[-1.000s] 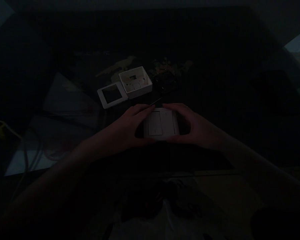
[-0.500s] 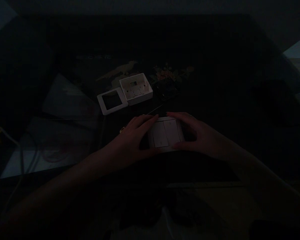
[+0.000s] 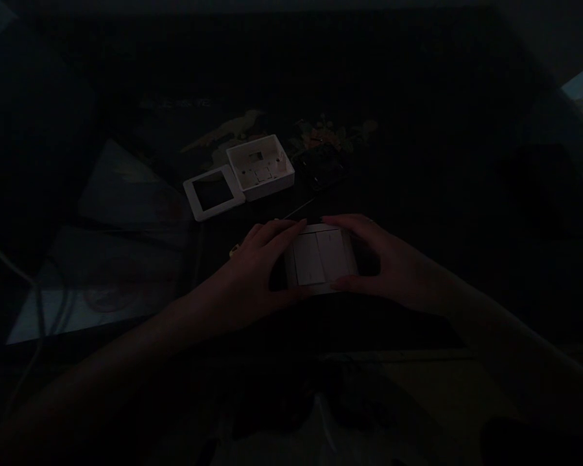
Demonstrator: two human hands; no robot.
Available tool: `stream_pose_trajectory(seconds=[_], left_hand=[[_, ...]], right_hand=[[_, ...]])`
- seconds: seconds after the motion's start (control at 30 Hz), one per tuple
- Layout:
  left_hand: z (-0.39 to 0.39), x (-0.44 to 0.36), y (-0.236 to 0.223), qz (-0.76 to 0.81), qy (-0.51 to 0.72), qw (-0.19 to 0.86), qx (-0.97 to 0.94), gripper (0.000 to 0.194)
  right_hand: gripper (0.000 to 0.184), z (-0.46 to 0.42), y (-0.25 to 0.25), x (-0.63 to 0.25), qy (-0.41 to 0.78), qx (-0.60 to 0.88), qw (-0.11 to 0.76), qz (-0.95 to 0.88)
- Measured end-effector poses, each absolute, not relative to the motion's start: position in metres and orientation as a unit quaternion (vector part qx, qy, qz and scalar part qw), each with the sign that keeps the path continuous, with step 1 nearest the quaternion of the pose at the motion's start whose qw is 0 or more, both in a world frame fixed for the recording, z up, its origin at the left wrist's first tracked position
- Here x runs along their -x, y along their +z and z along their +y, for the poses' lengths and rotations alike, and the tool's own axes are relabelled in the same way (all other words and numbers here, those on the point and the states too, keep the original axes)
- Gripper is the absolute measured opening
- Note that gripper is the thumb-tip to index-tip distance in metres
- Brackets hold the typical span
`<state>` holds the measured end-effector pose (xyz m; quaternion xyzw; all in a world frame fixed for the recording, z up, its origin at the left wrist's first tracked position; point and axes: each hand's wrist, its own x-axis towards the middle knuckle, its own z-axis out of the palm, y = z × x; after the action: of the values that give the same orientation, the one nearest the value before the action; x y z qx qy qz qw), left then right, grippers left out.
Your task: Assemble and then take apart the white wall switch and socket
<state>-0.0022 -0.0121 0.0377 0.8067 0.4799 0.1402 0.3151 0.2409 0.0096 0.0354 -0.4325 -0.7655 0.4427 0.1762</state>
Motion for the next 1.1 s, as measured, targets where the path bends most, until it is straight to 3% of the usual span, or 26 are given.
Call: stream_pose_trajectory(seconds=[0.77, 0.97, 1.1], left_hand=[[-0.009, 0.006, 0.039, 0.426, 0.084, 0.218, -0.874, 0.083], [-0.011, 0.005, 0.033, 0.443, 0.09, 0.275, -0.848, 0.09], [-0.014, 0.003, 0.026, 0.447, 0.106, 0.334, -0.823, 0.109]], right_hand=[[0.086, 0.017, 0.036, -0.244, 0.403, 0.412, 0.126, -0.807], [0.09, 0.018, 0.034, -0.247, 0.414, 0.407, 0.132, -0.803], [0.109, 0.018, 0.032, -0.251, 0.443, 0.411, 0.11, -0.789]])
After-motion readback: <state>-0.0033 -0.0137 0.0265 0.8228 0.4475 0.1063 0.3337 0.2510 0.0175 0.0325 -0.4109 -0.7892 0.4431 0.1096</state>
